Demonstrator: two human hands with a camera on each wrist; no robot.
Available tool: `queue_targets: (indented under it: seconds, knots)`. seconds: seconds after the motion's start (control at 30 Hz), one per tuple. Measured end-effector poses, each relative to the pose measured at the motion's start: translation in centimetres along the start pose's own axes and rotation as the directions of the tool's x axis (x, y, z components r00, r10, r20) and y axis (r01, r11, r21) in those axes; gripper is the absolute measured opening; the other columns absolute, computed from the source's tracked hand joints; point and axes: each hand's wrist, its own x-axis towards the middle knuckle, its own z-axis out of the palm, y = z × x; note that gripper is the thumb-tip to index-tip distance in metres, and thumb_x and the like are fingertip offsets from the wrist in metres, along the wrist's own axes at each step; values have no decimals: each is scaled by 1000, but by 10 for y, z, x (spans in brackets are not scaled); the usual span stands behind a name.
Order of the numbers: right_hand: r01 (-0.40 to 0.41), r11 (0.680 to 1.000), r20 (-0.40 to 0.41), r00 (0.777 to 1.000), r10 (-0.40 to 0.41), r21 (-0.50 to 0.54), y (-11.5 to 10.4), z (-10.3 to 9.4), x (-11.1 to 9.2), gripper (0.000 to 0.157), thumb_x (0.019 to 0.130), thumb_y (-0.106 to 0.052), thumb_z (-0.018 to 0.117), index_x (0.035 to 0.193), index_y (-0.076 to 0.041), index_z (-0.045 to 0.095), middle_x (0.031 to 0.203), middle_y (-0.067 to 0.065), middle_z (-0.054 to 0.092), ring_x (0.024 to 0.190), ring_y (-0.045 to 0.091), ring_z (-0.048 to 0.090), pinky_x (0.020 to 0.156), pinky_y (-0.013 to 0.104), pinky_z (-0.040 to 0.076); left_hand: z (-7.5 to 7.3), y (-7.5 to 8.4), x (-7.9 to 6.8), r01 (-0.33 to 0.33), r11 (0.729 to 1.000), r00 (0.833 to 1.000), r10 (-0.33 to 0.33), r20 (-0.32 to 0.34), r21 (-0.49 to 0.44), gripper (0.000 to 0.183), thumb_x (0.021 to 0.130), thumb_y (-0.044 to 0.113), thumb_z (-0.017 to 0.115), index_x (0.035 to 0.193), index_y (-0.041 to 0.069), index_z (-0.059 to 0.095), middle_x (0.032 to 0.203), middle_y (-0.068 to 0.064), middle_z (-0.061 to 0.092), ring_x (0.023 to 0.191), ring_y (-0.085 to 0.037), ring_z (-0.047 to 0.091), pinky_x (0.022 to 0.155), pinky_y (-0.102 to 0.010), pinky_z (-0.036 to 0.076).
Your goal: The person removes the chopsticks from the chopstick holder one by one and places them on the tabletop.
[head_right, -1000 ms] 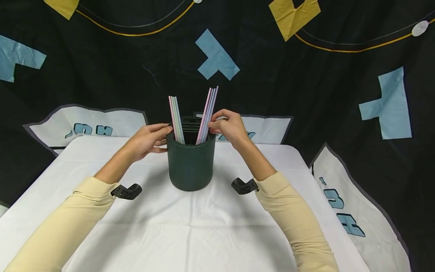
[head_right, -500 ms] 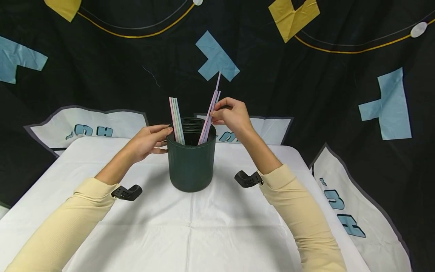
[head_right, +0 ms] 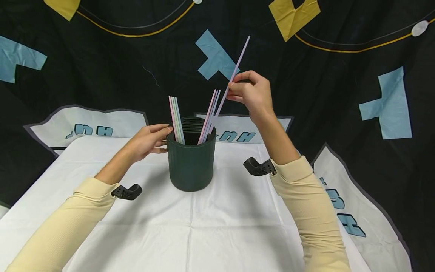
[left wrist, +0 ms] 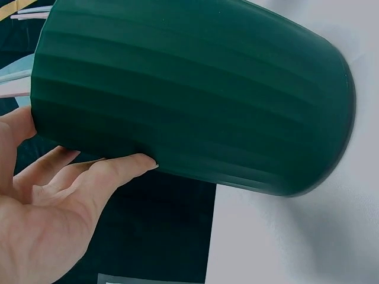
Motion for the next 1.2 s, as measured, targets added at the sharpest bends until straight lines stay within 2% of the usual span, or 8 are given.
queue_targets:
  seconds: [0.17, 0.33, 0.6, 0.8, 0.9, 1.03, 1.2]
  knots:
    - [4, 996, -53, 999, 1, 92, -12, -13, -2, 10, 96, -4, 66, 106, -5, 65, 98, 9, 68, 82, 21, 75, 81, 29, 62, 0, 0, 0, 6, 1000, 1000, -6, -4, 0, 59, 104, 35, 57, 154, 9, 41, 153, -16, 49, 139, -41, 49, 99, -54, 54]
    - [-22, 995, -55, 998, 27, 93, -8, -28, -3, 11, 97, -4, 65, 108, -5, 64, 98, 9, 66, 81, 20, 74, 79, 28, 62, -1, -1, 0, 9, 1000, 1000, -9, -6, -2, 59, 104, 35, 57, 154, 8, 41, 154, -16, 49, 139, -40, 49, 99, -53, 54]
    - [-73, 997, -50, 996, 73, 12, 10, -54, -6, 12, 99, -5, 62, 111, -4, 63, 97, 6, 66, 82, 16, 75, 79, 25, 62, -1, 0, -1, 13, 1000, 1000, -13, -12, -1, 58, 104, 34, 57, 154, 9, 41, 153, -16, 49, 139, -40, 50, 100, -54, 54]
    - [-127, 988, -69, 990, 122, -86, 31, -80, -9, 17, 100, -7, 61, 117, -4, 63, 97, 1, 69, 82, 12, 75, 78, 22, 61, -1, 1, -1, 5, 1000, 1000, -5, -10, -1, 58, 104, 34, 57, 154, 8, 42, 153, -16, 50, 138, -40, 50, 99, -53, 55]
    - [-154, 971, -86, 986, 140, -182, 46, -93, -10, 21, 101, -11, 61, 121, -4, 63, 97, -3, 68, 82, 9, 74, 79, 20, 61, -1, 1, -1, 3, 1000, 1000, -3, -8, -12, 58, 104, 34, 58, 154, 8, 42, 152, -16, 50, 138, -40, 51, 98, -53, 55]
    - [-204, 923, -118, 978, 175, -326, 69, -110, -11, 30, 101, -19, 63, 127, -3, 61, 93, -12, 70, 81, 4, 74, 80, 18, 60, -1, 1, 0, 6, 1000, 1000, -6, -8, -13, 57, 104, 34, 58, 153, 8, 43, 151, -17, 51, 137, -40, 52, 98, -52, 55]
    - [-283, 874, -158, 958, 239, -395, 95, -131, -10, 39, 102, -22, 62, 135, -2, 58, 88, -17, 69, 81, 3, 73, 82, 19, 60, 0, 1, 0, 6, 1000, 1000, -6, -8, -13, 58, 104, 33, 58, 154, 7, 42, 152, -17, 50, 137, -40, 52, 98, -53, 55]
